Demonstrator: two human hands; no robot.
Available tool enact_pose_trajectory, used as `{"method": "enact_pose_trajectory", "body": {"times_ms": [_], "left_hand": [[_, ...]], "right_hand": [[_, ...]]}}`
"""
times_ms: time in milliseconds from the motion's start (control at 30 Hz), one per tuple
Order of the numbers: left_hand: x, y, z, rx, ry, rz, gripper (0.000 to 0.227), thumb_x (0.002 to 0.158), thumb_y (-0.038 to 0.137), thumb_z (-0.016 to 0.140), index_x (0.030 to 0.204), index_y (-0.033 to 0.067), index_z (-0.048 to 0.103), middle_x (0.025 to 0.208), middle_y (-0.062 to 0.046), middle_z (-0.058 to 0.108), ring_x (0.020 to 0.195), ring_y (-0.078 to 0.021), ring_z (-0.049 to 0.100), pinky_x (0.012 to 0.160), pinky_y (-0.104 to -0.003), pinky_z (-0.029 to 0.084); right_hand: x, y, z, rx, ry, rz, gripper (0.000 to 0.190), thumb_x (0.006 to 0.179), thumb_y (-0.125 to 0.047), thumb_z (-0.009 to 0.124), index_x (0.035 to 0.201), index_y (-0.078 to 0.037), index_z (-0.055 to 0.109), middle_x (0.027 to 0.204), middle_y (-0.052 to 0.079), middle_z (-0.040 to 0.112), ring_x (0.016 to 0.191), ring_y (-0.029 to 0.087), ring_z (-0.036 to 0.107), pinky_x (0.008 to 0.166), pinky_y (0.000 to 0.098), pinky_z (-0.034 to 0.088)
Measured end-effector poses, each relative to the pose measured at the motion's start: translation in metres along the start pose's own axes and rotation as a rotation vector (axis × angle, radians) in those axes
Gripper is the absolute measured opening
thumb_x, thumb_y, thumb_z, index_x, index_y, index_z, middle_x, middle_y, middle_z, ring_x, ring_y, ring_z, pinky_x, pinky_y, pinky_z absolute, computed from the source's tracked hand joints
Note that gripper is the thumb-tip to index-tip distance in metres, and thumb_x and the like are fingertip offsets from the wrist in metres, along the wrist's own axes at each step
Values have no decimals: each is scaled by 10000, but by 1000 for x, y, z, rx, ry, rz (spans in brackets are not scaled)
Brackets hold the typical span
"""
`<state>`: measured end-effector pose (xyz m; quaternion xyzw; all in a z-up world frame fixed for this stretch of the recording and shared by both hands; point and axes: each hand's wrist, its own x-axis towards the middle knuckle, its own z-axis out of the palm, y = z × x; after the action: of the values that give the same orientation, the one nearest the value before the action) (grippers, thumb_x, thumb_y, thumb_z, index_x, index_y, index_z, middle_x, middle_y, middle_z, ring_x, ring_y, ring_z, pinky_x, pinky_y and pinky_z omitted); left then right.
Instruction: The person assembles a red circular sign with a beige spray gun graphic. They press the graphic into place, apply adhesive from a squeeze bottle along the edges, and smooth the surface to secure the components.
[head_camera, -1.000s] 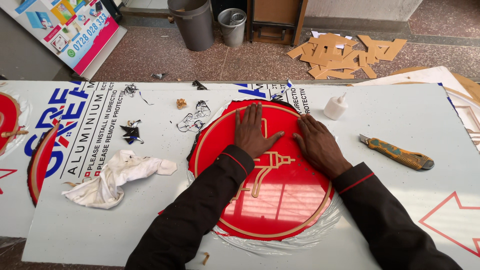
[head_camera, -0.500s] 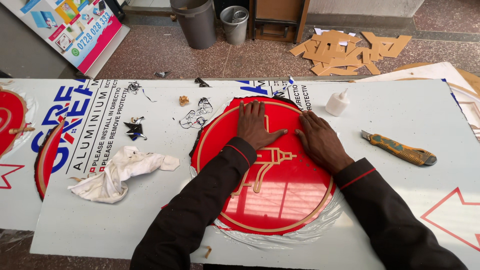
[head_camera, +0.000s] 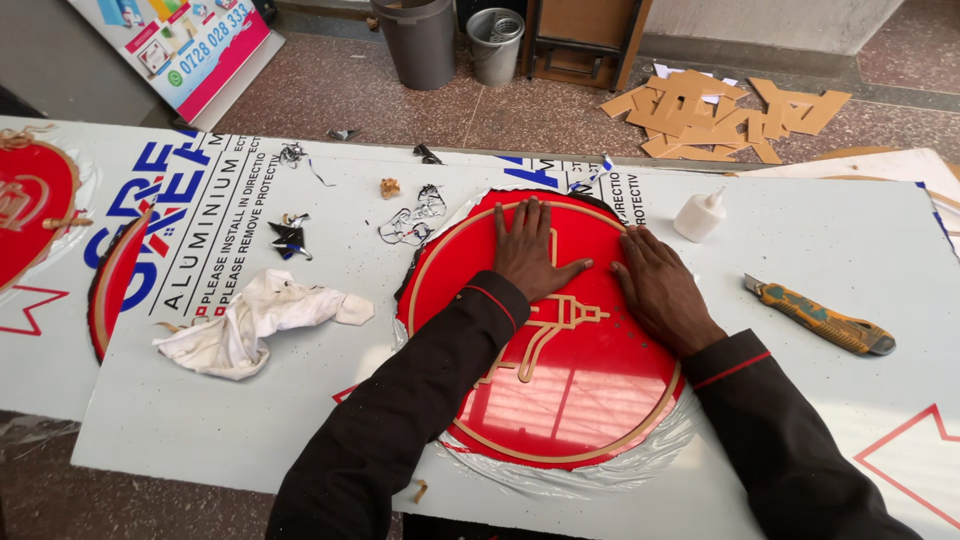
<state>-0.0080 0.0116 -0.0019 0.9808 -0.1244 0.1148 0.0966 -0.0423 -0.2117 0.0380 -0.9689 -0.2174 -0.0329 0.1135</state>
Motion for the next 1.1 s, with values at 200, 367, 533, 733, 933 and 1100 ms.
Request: {"method": "enact_pose_trajectory", "body": {"times_ms": [200, 367, 533, 733, 933, 1100], "left_hand": [[2, -1, 2, -42, -17, 2, 1130, 820, 855, 471, 1548, -4, 382, 1546, -248, 400, 1502, -394, 324, 1234, -722, 64], [1, -1, 5, -25, -11, -11, 1126, 827, 865, 448, 1553, 7, 374, 1544, -240, 401, 1503, -382, 322, 1237, -714, 59], [1, 0, 5, -24, -17, -14, 1116, 832, 861, 446, 1555, 13, 374, 1545, -234, 405, 1506, -374, 320, 1235, -715, 44], [0, -1, 3, -29, -18, -6, 1114, 831, 860, 454, 1550, 12, 389, 1549, -231, 409, 1509, -370, 321, 1240, -706, 48], [4, -1, 8, -20, 14, 0, 1149, 812, 892, 426, 1534, -1, 419, 1556, -236, 407, 1515, -374, 312, 1249, -693, 40], [1, -3, 11, -71, 36, 2, 1131, 814, 868, 471, 1522, -14, 433, 1542, -232, 414, 1502, -376, 334, 1247, -703, 46]], "right_hand": [[0, -1, 0, -6, -4, 6, 594, 1137, -414, 308, 1524, 3, 481, 1559, 238, 504, 1531, 343, 389, 1249, 475, 311], [1, -1, 0, -6, -17, 18, 607, 1137, -434, 294, 1525, -9, 488, 1567, 225, 501, 1538, 328, 383, 1263, 464, 289], [2, 0, 2, -15, -30, 26, 609, 1136, -441, 287, 1530, -22, 489, 1578, 216, 494, 1544, 319, 377, 1265, 462, 285], [1, -2, 2, -8, -19, 28, 606, 1137, -438, 294, 1528, -20, 489, 1585, 224, 482, 1545, 327, 370, 1263, 472, 284], [1, 1, 2, -21, -24, 17, 625, 1127, -456, 295, 1545, -21, 460, 1599, 223, 459, 1550, 334, 351, 1270, 479, 270], [-2, -2, 1, -20, -39, 20, 636, 1129, -466, 290, 1542, -13, 457, 1604, 223, 454, 1552, 333, 349, 1274, 478, 266]]}}
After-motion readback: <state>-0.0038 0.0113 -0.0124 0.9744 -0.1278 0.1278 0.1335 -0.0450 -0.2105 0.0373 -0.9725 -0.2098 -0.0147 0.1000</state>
